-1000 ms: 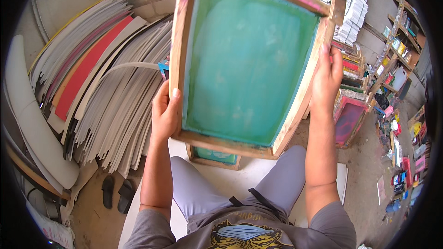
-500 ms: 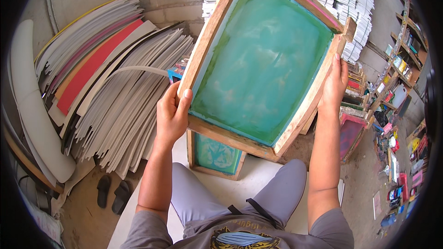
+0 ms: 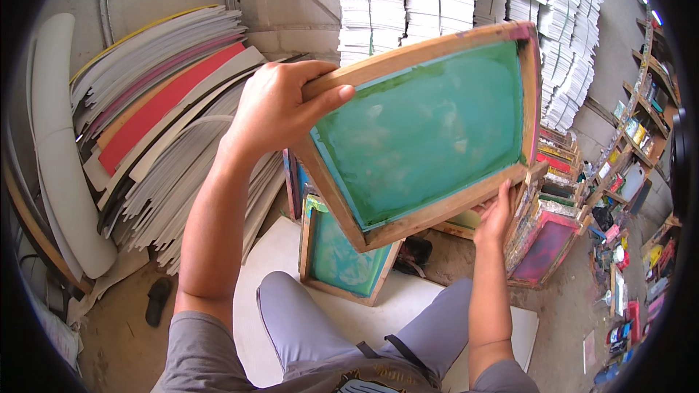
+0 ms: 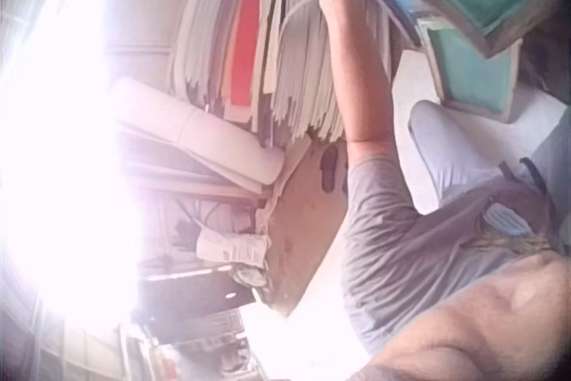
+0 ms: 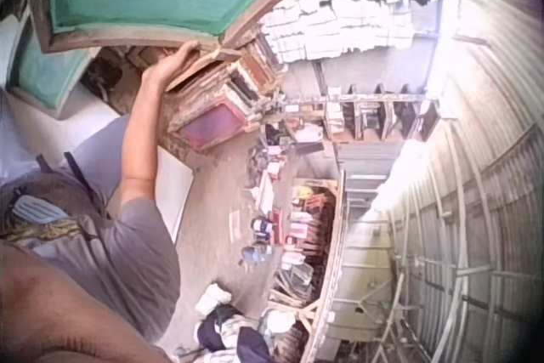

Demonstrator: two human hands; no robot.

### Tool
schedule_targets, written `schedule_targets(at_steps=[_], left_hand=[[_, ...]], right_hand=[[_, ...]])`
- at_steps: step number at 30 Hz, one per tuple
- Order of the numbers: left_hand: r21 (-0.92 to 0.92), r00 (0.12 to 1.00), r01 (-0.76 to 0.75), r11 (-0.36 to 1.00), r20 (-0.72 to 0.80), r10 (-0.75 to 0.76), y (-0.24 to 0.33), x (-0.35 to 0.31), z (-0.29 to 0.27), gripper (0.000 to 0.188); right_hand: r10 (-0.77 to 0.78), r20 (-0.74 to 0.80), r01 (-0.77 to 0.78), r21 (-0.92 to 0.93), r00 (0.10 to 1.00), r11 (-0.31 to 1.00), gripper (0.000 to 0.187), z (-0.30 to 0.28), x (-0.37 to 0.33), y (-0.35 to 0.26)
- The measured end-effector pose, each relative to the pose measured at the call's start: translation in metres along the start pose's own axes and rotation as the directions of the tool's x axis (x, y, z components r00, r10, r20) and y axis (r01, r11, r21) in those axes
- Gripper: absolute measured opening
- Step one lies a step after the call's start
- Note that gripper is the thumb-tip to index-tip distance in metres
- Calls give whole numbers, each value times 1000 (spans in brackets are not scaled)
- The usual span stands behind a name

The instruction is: The person sits on the floor in a workshop and sorts through a large collection of wooden screen printing frames. They pick up individual frames, inspect the mesh and frame condition, and place them into organized stacks. The person also handles a bundle of white paper sheets, moving it aside to access the frames.

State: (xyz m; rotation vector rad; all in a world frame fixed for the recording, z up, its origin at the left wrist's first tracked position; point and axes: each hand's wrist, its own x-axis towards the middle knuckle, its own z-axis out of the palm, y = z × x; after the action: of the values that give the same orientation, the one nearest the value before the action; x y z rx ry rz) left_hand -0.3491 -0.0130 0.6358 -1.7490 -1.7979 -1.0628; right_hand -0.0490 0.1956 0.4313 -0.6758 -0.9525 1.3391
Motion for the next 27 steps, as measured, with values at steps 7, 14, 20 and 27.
schedule_targets(at_steps=[7,14,20,27], left_hand=[[54,999,-33,998,18,32,8,16,-1,52],[-9,997,-36,999,75,36,-20,22,-7,54],[-94,997,-40,995,67,46,-53,7,6,60],[-214,997,-39,976,62,53,-87,-20,13,62]], right_hand=[[-31,14,30,73,999,997,56,-4,-12,15],[-95,8,95,23,995,995,51,-2,-28,16],[-174,43,170,72,984,983,41,-4,-42,19],[-309,104,304,63,945,951,44,-4,-52,23]])
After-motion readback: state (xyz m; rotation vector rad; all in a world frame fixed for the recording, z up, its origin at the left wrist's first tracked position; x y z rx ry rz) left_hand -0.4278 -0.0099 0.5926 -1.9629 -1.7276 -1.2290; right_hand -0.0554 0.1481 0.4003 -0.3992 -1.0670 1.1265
